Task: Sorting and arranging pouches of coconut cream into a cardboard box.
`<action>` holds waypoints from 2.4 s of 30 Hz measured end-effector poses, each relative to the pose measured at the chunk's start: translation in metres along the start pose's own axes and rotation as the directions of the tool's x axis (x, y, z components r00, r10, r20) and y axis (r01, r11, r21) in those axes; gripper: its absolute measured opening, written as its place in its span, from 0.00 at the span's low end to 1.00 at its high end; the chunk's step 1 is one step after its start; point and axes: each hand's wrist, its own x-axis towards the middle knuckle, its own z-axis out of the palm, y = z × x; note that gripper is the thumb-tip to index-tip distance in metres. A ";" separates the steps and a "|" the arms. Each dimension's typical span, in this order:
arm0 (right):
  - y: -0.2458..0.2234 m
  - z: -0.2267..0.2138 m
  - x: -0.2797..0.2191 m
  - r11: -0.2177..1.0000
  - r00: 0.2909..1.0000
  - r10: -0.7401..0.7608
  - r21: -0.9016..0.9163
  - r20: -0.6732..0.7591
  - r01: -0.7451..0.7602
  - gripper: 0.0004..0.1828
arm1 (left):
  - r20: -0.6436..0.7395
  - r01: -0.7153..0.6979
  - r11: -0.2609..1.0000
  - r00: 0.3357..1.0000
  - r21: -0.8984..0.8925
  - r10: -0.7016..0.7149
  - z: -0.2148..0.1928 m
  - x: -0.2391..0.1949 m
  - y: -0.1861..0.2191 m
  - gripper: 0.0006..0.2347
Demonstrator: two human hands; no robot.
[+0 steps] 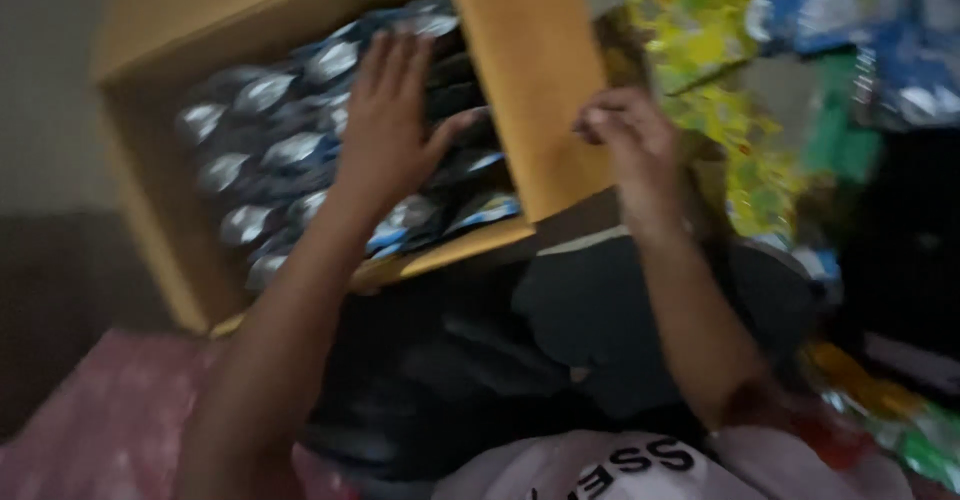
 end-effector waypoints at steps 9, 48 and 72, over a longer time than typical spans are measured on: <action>0.043 -0.118 0.071 0.952 0.991 0.025 0.304 -0.133 0.016 0.09 | 0.113 0.033 0.995 0.993 0.091 -0.043 -0.011 0.008 0.016 0.41; -0.025 -0.007 -0.043 0.980 0.959 -0.140 0.175 0.245 0.098 0.22 | 0.441 0.479 0.228 0.875 -0.848 -0.198 -0.119 -0.025 0.033 0.30; -0.017 -0.038 0.013 0.923 0.987 0.105 0.357 0.118 -0.140 0.11 | -0.375 -0.086 0.978 0.927 -0.188 0.009 -0.120 -0.015 0.031 0.15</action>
